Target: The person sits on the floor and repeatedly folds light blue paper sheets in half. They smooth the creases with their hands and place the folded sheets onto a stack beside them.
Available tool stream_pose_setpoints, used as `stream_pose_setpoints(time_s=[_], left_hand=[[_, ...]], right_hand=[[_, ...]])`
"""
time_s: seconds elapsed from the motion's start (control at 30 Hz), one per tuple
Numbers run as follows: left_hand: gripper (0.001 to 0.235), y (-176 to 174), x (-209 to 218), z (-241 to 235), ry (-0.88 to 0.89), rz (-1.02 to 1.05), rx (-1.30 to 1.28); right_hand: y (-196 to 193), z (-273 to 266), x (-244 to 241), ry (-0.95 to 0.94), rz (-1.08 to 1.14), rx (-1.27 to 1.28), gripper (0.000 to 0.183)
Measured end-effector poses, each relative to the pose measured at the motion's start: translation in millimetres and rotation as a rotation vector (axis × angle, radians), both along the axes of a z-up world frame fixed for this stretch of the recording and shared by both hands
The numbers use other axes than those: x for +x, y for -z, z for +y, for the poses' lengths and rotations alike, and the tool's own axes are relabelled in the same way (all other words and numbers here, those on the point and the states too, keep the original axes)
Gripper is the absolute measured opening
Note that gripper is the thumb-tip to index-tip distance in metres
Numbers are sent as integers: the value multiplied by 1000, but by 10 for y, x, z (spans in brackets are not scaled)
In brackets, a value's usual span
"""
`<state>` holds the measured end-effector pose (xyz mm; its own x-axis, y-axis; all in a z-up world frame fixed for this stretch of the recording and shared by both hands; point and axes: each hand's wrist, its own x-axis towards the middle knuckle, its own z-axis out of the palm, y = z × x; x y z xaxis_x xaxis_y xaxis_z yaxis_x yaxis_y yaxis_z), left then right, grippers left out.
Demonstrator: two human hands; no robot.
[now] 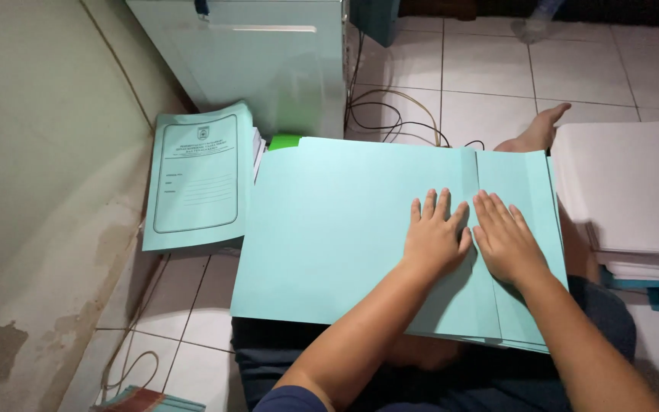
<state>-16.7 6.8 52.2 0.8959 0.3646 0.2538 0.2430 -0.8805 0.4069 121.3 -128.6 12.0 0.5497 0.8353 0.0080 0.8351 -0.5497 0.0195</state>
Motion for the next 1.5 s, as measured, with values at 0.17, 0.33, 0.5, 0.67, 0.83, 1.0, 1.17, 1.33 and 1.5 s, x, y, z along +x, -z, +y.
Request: stream_pose_setpoints(time_s=[0.17,0.33,0.5,0.67,0.83,1.0,1.17,1.33,1.5], left_hand=[[59,-3,38,15,-10,80,-2],[59,22,73,48,-16,101,-25],[61,-27,41,65,-14,60,-46],[65,168,145,52,-28,44,-62],[58,383,224,9,-68,-41,-7],[56,631,335,-18,-137,-134,35],[58,387,265,11,-66,0,-75],[56,538,306,7,-108,-139,-41],[58,542,313,29,-96,-105,-40]], right_hand=[[101,689,670,5,42,29,63],[5,662,524,16,57,32,62],[-237,42,-305,29,55,2,62],[-107,-653,-961,-20,17,140,66],[11,-513,-510,-74,63,116,67],[-80,238,256,-18,190,35,65],[-248,874,652,55,262,45,63],[-237,792,514,61,243,48,64],[-253,322,1,90,239,59,64]])
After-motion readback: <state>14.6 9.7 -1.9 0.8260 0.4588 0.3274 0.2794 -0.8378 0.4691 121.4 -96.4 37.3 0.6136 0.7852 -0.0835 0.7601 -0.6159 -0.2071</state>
